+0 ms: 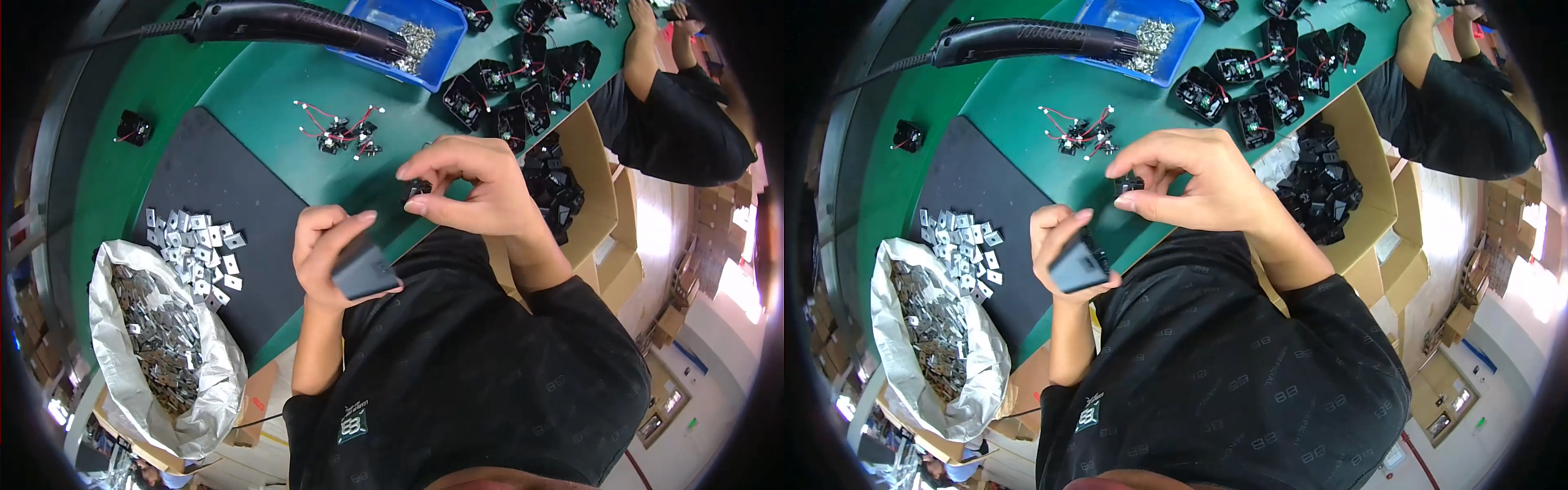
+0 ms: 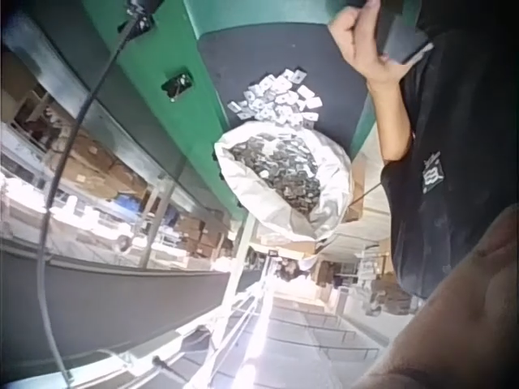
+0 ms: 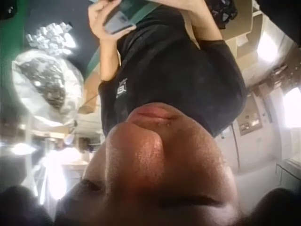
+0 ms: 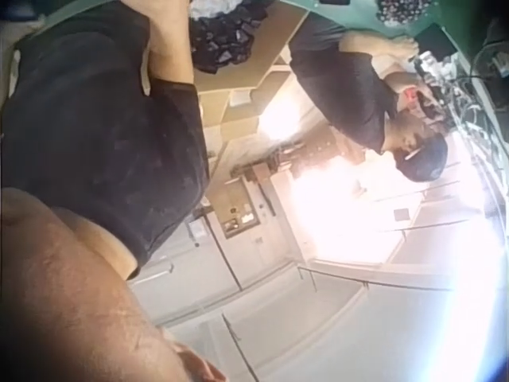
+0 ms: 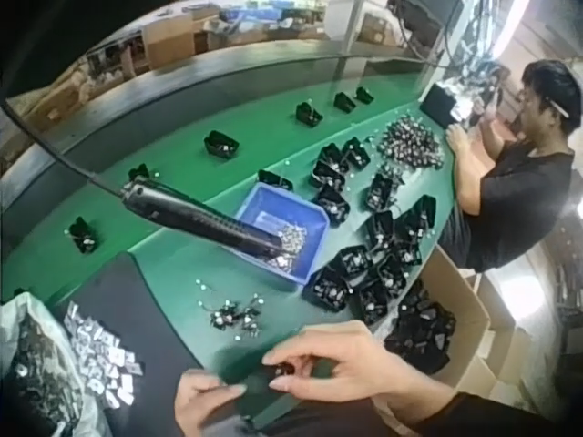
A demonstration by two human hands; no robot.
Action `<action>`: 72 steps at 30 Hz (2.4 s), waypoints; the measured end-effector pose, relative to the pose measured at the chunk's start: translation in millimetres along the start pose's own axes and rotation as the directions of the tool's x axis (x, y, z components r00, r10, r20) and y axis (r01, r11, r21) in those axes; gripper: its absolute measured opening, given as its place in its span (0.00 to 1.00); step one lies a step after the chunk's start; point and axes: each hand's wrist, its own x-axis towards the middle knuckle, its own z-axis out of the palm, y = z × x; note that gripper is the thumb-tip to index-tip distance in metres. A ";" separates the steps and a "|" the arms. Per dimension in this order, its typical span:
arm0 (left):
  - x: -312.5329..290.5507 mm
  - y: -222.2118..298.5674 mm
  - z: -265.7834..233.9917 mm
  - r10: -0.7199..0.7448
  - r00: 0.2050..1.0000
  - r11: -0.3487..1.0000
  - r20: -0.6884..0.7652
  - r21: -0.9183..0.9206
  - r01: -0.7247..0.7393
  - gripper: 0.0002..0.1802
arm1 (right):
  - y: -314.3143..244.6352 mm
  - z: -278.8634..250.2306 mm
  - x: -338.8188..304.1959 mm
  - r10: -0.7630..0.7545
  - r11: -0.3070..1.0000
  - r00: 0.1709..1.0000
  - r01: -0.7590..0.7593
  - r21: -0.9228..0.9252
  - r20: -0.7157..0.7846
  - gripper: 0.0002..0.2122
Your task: The person assembles electronic components by securing metal plates and circuit boards into an electronic housing with screws, using an electric screwdriver.
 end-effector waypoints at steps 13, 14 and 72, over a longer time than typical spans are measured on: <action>-13.1 -6.6 5.6 0.106 0.994 0.979 -0.017 0.179 -0.102 0.38 | -15.5 26.0 -8.6 0.047 0.956 0.993 -0.015 -0.294 0.104 0.10; -12.2 -6.0 8.6 0.119 0.991 0.976 -0.065 0.191 -0.105 0.37 | -13.4 27.1 -8.7 0.048 0.956 0.995 -0.020 -0.291 0.089 0.10; -13.2 -7.9 0.6 0.200 0.975 0.923 -0.097 0.353 -0.154 0.33 | 3.0 28.1 8.1 0.100 0.994 0.993 -0.102 0.027 0.064 0.08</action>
